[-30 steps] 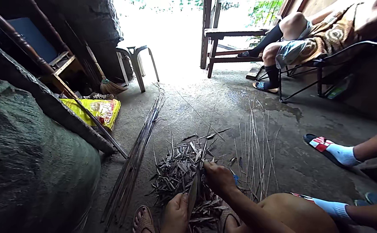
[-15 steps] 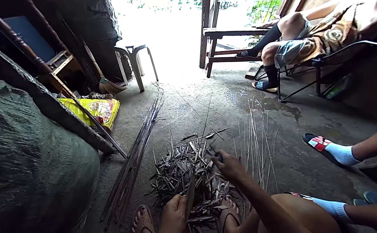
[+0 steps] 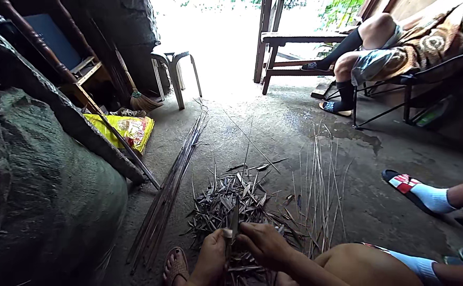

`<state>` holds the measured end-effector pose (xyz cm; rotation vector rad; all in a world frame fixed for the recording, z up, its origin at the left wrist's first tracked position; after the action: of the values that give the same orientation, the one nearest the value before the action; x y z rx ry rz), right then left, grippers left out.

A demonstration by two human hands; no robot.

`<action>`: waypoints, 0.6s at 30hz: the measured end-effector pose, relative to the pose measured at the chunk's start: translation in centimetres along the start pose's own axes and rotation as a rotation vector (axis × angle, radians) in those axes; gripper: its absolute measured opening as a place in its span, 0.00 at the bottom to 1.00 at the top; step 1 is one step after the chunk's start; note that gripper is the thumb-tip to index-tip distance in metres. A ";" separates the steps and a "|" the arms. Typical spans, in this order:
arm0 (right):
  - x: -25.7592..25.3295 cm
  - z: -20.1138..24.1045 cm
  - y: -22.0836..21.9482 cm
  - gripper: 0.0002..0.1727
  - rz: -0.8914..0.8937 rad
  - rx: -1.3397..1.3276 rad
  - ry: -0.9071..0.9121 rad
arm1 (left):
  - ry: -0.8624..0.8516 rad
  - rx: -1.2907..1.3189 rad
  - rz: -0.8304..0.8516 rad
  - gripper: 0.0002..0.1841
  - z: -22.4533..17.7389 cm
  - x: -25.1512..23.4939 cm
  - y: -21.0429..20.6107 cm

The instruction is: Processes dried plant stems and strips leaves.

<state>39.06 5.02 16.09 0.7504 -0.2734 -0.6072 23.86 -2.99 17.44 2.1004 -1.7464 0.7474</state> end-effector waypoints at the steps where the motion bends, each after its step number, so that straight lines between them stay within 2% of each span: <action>1: -0.2 -0.5 0.4 0.33 0.005 0.016 -0.033 | -0.003 -0.001 0.015 0.18 0.0 0.1 0.0; 9: -1.0 -1.7 1.1 0.33 -0.004 0.119 -0.072 | 0.025 -0.019 0.033 0.18 -0.1 0.4 0.0; 12: -1.2 -1.8 1.1 0.33 -0.047 0.175 -0.106 | -0.039 -0.133 -0.020 0.17 0.1 0.2 0.2; 15: -1.7 -2.4 2.3 0.33 -0.033 0.156 -0.279 | -0.092 -0.306 -0.061 0.17 0.2 0.8 0.4; 18: -2.0 -3.4 4.0 0.33 -0.127 0.126 -0.437 | -0.078 -0.276 -0.016 0.17 0.3 1.1 0.1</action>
<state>40.64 10.43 16.49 0.7550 -0.6749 -0.8805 23.94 -4.10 17.80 1.9760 -1.7566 0.3978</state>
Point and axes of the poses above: each hand's wrist, its own x-axis away from the middle knuckle, its own y-axis out of the back of the hand, z = x × y, the point moved 2 cm from there along -x, towards the middle knuckle, and after that the axes turned 5 degrees about -x, right-handed, at the moved point
